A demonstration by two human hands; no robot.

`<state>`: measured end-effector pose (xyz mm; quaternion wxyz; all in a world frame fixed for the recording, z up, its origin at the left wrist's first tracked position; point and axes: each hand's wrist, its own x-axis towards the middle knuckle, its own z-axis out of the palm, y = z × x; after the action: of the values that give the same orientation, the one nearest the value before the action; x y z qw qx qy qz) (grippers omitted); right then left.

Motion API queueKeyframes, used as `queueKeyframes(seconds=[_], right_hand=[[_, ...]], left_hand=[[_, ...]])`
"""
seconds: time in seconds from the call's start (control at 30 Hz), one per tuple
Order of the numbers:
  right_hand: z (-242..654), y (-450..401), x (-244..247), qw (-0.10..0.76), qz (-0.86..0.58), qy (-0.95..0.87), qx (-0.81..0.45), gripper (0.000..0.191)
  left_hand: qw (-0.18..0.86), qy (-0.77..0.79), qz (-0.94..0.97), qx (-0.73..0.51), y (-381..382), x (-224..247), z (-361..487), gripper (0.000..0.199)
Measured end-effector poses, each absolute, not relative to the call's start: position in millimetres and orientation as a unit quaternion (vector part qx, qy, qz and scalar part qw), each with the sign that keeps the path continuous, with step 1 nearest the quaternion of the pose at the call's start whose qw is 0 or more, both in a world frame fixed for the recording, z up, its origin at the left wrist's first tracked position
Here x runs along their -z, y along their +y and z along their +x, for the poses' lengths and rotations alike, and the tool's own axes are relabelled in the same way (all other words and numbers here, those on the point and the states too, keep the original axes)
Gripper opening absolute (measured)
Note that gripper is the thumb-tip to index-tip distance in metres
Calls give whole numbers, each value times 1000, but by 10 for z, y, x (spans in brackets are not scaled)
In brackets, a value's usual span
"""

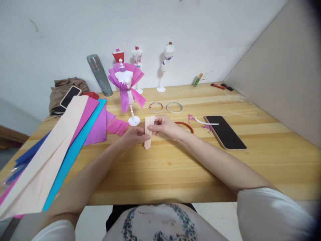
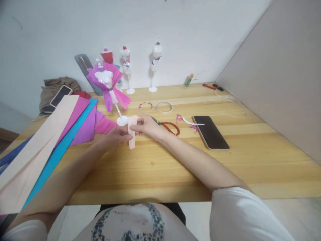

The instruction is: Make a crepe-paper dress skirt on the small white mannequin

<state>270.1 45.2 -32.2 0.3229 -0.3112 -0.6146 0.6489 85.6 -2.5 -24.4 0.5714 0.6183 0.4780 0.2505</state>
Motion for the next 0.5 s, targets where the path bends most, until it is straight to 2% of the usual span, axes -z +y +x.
queueKeyframes(seconds=[0.17, 0.3, 0.5], right_hand=[[2681, 426, 320, 309, -314, -585, -681, 39], [2685, 402, 284, 287, -327, -610, -662, 35], [2734, 455, 264, 288, -325, -624, -649, 31]], left_hand=[[558, 482, 627, -251, -6, 291, 857, 43], [525, 520, 626, -249, 20, 325, 884, 49], [577, 435, 626, -293, -19, 265, 828, 51]])
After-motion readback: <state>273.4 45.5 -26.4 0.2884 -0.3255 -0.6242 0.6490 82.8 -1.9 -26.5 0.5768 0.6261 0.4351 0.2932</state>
